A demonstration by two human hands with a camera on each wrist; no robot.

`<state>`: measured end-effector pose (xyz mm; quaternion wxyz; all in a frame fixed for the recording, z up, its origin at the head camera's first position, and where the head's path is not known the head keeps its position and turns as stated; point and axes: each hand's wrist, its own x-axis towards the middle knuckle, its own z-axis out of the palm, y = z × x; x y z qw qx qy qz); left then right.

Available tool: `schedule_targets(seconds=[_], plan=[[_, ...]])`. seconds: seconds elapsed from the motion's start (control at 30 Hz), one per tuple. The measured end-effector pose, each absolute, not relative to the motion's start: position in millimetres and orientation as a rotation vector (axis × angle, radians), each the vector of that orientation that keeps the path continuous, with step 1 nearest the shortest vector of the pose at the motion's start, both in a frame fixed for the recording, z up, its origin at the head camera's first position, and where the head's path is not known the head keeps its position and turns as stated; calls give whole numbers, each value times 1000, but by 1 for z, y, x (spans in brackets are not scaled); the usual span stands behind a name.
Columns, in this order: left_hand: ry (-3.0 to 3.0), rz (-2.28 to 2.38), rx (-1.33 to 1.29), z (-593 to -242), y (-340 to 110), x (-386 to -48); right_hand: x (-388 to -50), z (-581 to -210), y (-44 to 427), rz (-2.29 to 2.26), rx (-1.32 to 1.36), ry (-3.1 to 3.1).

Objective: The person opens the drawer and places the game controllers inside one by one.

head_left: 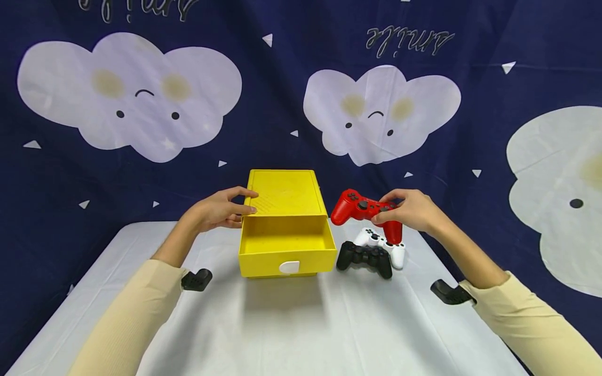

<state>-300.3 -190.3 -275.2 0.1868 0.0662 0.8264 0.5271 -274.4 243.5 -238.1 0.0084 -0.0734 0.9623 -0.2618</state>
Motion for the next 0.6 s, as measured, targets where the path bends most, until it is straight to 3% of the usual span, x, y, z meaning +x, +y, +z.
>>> schedule_targets(seconds=[0.6], plan=[[2332, 1473, 176, -277, -191, -302, -263, -207, 180, -944, -387, 2961]])
